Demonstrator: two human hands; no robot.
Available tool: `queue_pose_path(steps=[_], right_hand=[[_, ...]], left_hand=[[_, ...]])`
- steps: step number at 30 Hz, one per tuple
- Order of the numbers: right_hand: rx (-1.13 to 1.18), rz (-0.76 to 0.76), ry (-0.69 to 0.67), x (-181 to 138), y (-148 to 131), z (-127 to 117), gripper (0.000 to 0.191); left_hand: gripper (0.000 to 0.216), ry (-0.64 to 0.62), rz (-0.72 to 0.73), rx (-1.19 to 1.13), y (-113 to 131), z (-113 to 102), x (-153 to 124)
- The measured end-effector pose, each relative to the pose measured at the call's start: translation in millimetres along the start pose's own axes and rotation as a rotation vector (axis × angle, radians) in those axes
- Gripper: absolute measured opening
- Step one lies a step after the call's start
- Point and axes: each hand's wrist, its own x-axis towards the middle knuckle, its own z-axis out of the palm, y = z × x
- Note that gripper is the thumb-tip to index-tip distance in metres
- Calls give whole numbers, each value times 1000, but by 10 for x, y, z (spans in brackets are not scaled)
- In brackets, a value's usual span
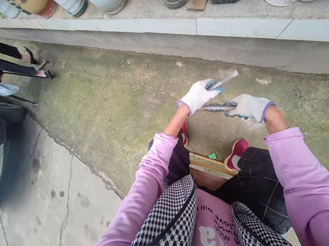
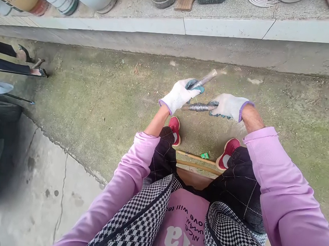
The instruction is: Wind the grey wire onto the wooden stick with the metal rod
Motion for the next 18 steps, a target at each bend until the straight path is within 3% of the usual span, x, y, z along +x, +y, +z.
queue_pose_path(steps=[5, 11, 15, 18], right_hand=[[310, -182, -109, -163, 79, -10, 38], [589, -255, -108, -458, -82, -73, 49], [817, -276, 47, -515, -114, -86, 54], [1009, -274, 251, -447, -126, -86, 50]], left_hand=[[74, -86, -184, -316, -34, -85, -8], [78, -92, -204, -477, -14, -178, 37], [72, -21, -329, -626, -78, -188, 191], [74, -74, -282, -732, -104, -195, 224]])
